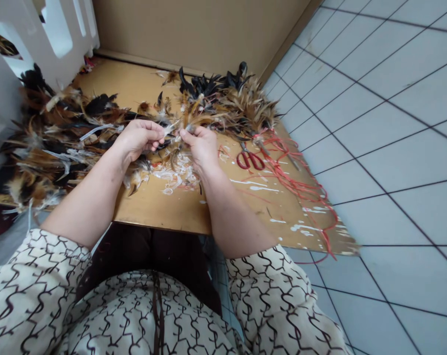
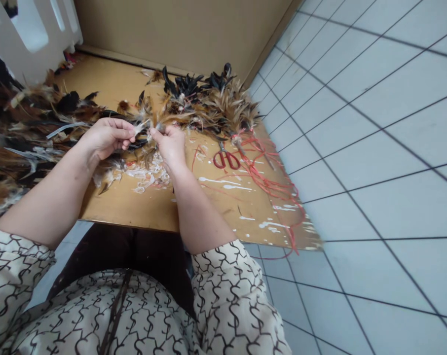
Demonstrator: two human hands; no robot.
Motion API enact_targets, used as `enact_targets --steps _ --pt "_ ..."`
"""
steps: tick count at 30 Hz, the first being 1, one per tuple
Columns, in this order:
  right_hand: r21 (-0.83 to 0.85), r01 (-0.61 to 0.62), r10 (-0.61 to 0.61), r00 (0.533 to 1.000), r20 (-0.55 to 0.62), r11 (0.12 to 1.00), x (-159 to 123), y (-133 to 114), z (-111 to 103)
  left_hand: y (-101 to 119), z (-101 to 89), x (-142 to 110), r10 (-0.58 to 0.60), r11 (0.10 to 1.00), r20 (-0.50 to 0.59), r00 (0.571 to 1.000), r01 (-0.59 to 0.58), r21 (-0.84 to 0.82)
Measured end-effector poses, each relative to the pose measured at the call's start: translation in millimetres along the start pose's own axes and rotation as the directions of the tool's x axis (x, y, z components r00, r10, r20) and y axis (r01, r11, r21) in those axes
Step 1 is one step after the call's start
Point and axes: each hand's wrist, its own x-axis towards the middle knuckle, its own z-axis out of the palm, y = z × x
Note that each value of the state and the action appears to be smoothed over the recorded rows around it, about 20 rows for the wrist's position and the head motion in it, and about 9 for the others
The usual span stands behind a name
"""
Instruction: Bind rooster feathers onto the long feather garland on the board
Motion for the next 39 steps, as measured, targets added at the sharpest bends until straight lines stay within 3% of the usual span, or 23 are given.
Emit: enact_targets --steps 12,27,34,39 --pt "0.04 -0.042 0.041 0.999 0.028 0.998 2.0 1.4 -0.1 -4.0 1.8 -0.1 0.046 0.997 0.05 0.998 -0.048 0.057" --pt "0.029 -0.066 0.065 0.998 0.027 0.997 3.2 1.8 -0.5 -9.4 4.1 2.5 0.058 0.956 -0.017 0.998 -0.05 0.288" --pt "0.002 0.028 -0.028 0.997 -0.068 1.0 5.2 4.8 -0.2 -7.1 1.3 5.6 0.116 0.984 -0.158 0.981 -0.091 0.154" --pt "0.024 -0.057 0.057 0.998 0.022 0.998 -2.5 1.2 5.3 -8.1 2.8 4.9 0.075 0.997 -0.07 0.995 -0.073 0.024"
